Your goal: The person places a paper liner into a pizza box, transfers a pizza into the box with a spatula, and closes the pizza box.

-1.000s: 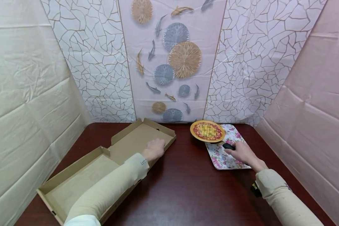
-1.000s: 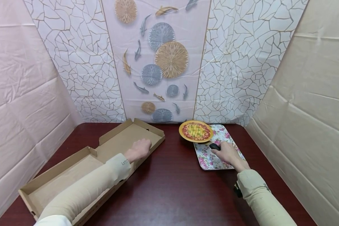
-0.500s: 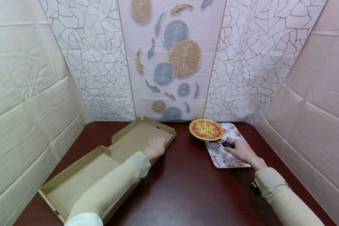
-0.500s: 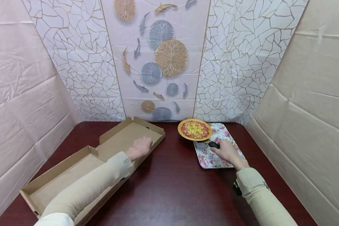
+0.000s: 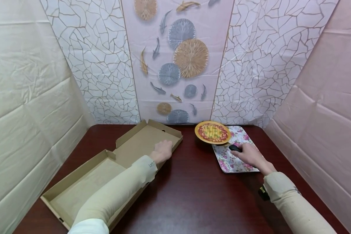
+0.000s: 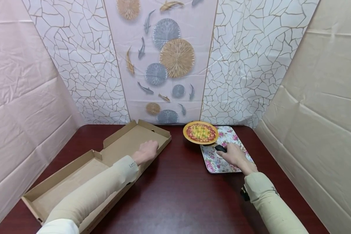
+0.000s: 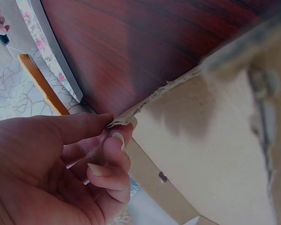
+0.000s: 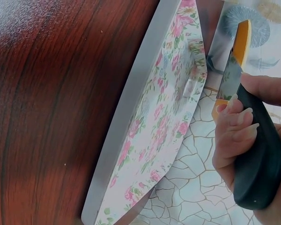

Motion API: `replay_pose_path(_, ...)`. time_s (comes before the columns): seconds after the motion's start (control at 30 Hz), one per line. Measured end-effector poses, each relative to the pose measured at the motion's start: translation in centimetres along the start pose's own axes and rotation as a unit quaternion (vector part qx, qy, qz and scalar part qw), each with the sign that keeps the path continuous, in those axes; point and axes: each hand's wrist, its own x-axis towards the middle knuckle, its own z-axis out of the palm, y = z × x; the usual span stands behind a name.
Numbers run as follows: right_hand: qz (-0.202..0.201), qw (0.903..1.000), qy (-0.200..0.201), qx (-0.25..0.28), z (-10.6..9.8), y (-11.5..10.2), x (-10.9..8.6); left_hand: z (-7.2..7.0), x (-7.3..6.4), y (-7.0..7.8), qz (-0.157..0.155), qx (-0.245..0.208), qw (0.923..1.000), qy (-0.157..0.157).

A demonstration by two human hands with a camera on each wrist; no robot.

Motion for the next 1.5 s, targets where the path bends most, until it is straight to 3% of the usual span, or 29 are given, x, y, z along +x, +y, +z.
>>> replay_pose_path(1.5,-0.011,0.9999,0.008,0.002,-0.48,-0.97,-0.07,0.2,0.39,0.35,-0.021,0.005,0.9996,-0.018)
